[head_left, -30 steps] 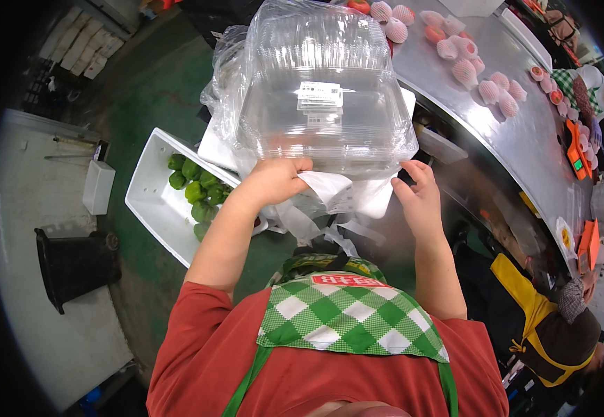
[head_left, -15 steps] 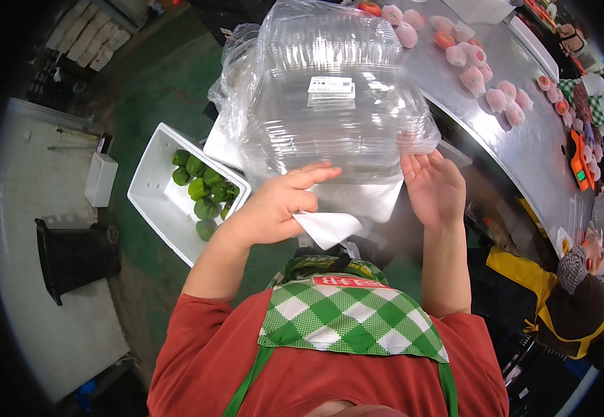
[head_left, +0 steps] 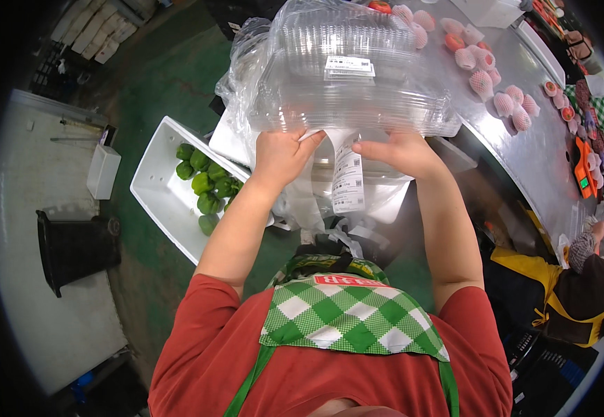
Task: The person applies printed labels to clear plastic containers on a workbench. They peel labels from a roll, smooth them onto the container lids, and stack the labeled units. The person briefly moves to a nearby crate to place a label on a container of strawberries before returning to the workbench.
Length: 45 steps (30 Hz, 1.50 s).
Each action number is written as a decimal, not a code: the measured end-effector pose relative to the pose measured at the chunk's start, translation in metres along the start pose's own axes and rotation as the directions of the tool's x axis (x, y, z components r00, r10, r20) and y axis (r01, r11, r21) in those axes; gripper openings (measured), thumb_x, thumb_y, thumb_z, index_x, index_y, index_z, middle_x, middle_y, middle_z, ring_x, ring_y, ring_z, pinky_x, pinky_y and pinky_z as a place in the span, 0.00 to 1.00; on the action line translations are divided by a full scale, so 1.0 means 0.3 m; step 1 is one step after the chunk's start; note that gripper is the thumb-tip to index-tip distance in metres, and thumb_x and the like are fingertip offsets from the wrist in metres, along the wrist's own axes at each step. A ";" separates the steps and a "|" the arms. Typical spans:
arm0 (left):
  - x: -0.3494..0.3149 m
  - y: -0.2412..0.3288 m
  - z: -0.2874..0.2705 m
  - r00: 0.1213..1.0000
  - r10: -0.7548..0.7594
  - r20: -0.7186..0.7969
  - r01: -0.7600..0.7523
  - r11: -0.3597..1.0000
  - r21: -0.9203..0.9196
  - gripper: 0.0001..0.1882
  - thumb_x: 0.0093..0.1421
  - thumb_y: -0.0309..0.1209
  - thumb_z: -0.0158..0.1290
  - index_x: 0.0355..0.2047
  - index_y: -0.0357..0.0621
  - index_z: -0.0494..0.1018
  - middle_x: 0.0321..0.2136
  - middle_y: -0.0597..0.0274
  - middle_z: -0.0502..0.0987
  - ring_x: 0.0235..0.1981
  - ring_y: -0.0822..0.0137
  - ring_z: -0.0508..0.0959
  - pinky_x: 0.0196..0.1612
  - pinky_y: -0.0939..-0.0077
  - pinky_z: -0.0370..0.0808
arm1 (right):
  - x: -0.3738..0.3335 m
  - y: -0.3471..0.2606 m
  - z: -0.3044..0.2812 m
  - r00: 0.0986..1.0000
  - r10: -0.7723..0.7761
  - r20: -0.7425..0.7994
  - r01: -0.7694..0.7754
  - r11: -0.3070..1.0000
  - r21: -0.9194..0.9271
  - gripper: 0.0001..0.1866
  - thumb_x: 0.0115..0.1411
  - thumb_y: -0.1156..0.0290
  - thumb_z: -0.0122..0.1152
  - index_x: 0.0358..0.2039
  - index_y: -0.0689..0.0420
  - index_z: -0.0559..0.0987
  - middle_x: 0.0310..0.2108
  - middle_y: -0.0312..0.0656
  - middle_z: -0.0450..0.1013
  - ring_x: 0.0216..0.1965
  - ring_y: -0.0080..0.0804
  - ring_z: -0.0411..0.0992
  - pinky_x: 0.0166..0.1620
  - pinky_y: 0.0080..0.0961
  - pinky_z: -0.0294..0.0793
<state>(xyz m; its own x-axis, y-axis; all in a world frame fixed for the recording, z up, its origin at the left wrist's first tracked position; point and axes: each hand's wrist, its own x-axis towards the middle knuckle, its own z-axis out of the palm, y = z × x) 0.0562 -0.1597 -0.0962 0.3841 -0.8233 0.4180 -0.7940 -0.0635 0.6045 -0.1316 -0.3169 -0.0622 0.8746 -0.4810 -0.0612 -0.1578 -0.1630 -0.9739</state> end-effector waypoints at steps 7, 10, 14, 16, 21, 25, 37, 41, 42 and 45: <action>0.054 0.085 -0.014 0.987 0.111 0.121 -0.127 0.982 0.140 0.21 0.47 0.22 0.57 0.44 0.48 0.79 0.39 0.52 0.82 0.38 0.51 0.81 0.37 0.61 0.77 | 0.037 -0.052 0.020 0.993 0.116 -0.029 -0.118 0.990 -0.071 0.14 0.58 0.69 0.66 0.43 0.60 0.82 0.39 0.39 0.79 0.41 0.27 0.75 0.47 0.26 0.74; 0.067 0.145 0.018 0.959 0.268 -0.091 -0.280 0.941 -0.189 0.17 0.46 0.19 0.56 0.37 0.46 0.80 0.35 0.55 0.83 0.35 0.54 0.82 0.36 0.62 0.78 | 0.037 -0.057 0.021 0.984 0.179 -0.024 -0.179 0.984 -0.005 0.13 0.58 0.72 0.66 0.44 0.61 0.81 0.38 0.38 0.78 0.39 0.25 0.74 0.45 0.24 0.75; 0.051 0.075 0.034 0.976 0.195 -0.093 -0.208 0.966 -0.152 0.08 0.47 0.22 0.59 0.30 0.47 0.80 0.28 0.59 0.82 0.29 0.57 0.82 0.30 0.65 0.77 | 0.033 -0.013 0.003 0.994 0.067 0.085 -0.084 0.975 0.208 0.16 0.57 0.74 0.67 0.47 0.61 0.79 0.38 0.35 0.76 0.39 0.22 0.72 0.45 0.23 0.74; 0.041 0.081 0.027 0.985 0.158 -0.069 -0.165 0.980 -0.108 0.05 0.48 0.25 0.61 0.27 0.47 0.80 0.24 0.61 0.81 0.25 0.58 0.81 0.27 0.66 0.76 | 0.027 -0.002 0.012 0.993 0.071 0.091 -0.089 0.973 0.213 0.18 0.57 0.74 0.67 0.48 0.60 0.78 0.38 0.35 0.75 0.39 0.21 0.72 0.45 0.22 0.74; 0.041 0.065 0.036 0.980 0.177 -0.089 -0.184 0.979 -0.085 0.06 0.47 0.30 0.64 0.23 0.47 0.77 0.19 0.62 0.78 0.21 0.57 0.78 0.25 0.65 0.73 | 0.033 -0.011 0.018 0.982 0.124 0.143 -0.136 0.988 0.074 0.17 0.58 0.75 0.66 0.49 0.60 0.78 0.41 0.34 0.75 0.42 0.22 0.71 0.47 0.25 0.73; 0.029 0.064 0.006 0.991 0.129 -0.019 -0.130 0.989 -0.065 0.07 0.46 0.26 0.66 0.23 0.42 0.76 0.15 0.58 0.74 0.18 0.58 0.77 0.23 0.69 0.71 | 0.025 -0.011 0.023 0.987 0.154 0.053 -0.160 0.979 0.128 0.17 0.58 0.76 0.66 0.48 0.60 0.79 0.41 0.37 0.77 0.42 0.24 0.73 0.47 0.24 0.73; -0.033 -0.025 -0.066 0.858 0.083 0.506 -0.079 0.996 -0.028 0.12 0.42 0.30 0.66 0.23 0.46 0.72 0.30 0.60 0.78 0.30 0.53 0.78 0.38 0.59 0.76 | 0.197 0.148 -0.003 0.946 -0.077 -0.316 0.074 0.997 -0.021 0.19 0.54 0.73 0.65 0.49 0.59 0.79 0.41 0.44 0.79 0.43 0.38 0.76 0.45 0.37 0.76; 0.001 0.026 -0.051 0.829 0.008 0.559 -0.038 0.998 0.042 0.12 0.45 0.34 0.64 0.28 0.47 0.74 0.31 0.60 0.79 0.34 0.53 0.79 0.39 0.61 0.76 | 0.226 0.136 0.020 0.956 -0.087 -0.280 -0.084 0.832 -0.548 0.20 0.54 0.72 0.65 0.49 0.58 0.79 0.41 0.46 0.79 0.43 0.41 0.76 0.45 0.39 0.76; 0.011 0.036 -0.047 0.795 -0.058 0.604 0.007 0.996 0.087 0.12 0.46 0.35 0.64 0.29 0.47 0.75 0.31 0.60 0.79 0.35 0.54 0.80 0.39 0.61 0.76 | 0.220 0.123 0.039 0.965 -0.060 -0.256 -0.132 0.730 -0.671 0.20 0.54 0.72 0.65 0.49 0.58 0.79 0.41 0.46 0.79 0.43 0.42 0.76 0.45 0.40 0.76; 0.044 0.083 -0.048 0.700 -0.227 0.677 0.016 0.953 0.302 0.13 0.49 0.39 0.62 0.33 0.49 0.76 0.36 0.60 0.80 0.39 0.54 0.80 0.40 0.60 0.76 | 0.182 0.079 0.090 0.979 0.054 -0.194 -0.197 0.462 -0.865 0.20 0.54 0.71 0.65 0.49 0.57 0.79 0.41 0.47 0.78 0.44 0.44 0.76 0.45 0.41 0.75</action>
<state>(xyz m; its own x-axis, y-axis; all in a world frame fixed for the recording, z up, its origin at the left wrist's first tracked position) 0.0484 -0.1641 -0.0658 0.1298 -0.9438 -0.3039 -0.8929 -0.2446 0.3781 -0.0754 -0.3239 -0.0946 0.7589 -0.6473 -0.0704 -0.6418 -0.7254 -0.2486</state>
